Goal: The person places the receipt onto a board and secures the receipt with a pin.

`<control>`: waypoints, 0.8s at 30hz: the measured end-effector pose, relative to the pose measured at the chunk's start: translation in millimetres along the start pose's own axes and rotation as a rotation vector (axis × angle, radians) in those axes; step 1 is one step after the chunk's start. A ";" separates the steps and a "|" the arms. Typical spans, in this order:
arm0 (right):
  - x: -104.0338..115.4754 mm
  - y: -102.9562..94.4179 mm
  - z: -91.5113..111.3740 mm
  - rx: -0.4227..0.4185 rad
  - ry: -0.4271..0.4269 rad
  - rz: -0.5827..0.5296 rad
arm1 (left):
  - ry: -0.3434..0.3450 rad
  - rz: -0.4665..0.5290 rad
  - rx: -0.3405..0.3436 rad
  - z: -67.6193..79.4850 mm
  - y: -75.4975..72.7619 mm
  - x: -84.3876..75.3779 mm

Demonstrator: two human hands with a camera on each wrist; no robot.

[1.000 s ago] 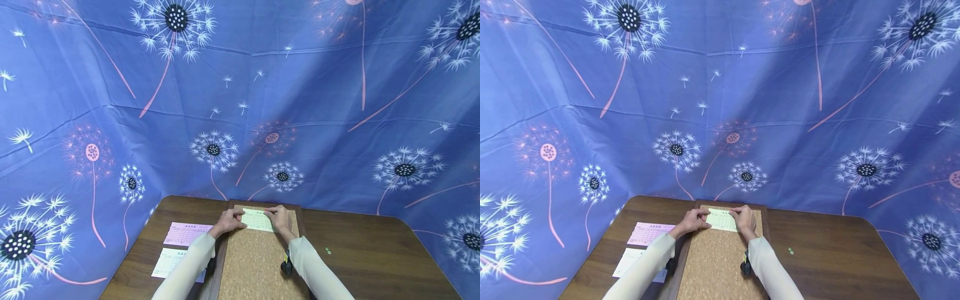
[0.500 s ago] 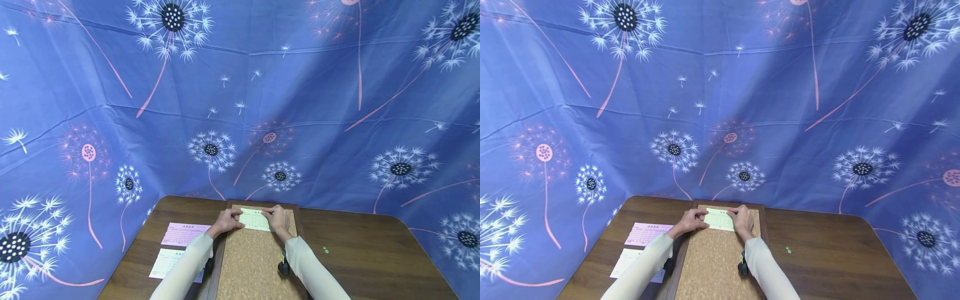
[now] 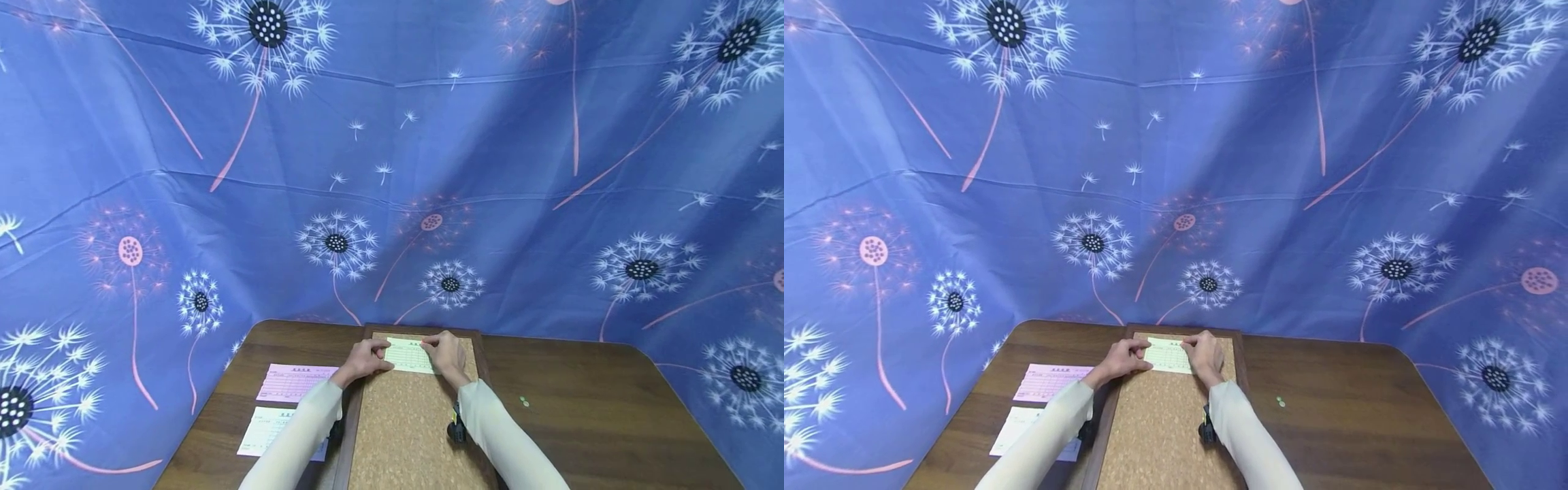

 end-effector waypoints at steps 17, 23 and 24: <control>-1.2 -0.3 3.2 0.039 0.015 -0.039 | 0.020 -0.013 0.001 2.6 -1.7 0.3; -1.1 0.6 2.0 0.020 0.025 -0.016 | 0.018 -0.003 0.000 0.2 -0.8 3.6; -0.9 0.6 1.9 0.017 0.024 -0.010 | 0.018 -0.001 -0.002 -0.6 -0.7 4.6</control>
Point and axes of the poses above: each hand's wrist, its own z-axis away from the middle knuckle, its own y-axis out of the palm, x = y × z, the point moved 3 cm from there along -z, towards the middle knuckle, and after that the axes turned 2 degrees about x, right-handed, at the moved point
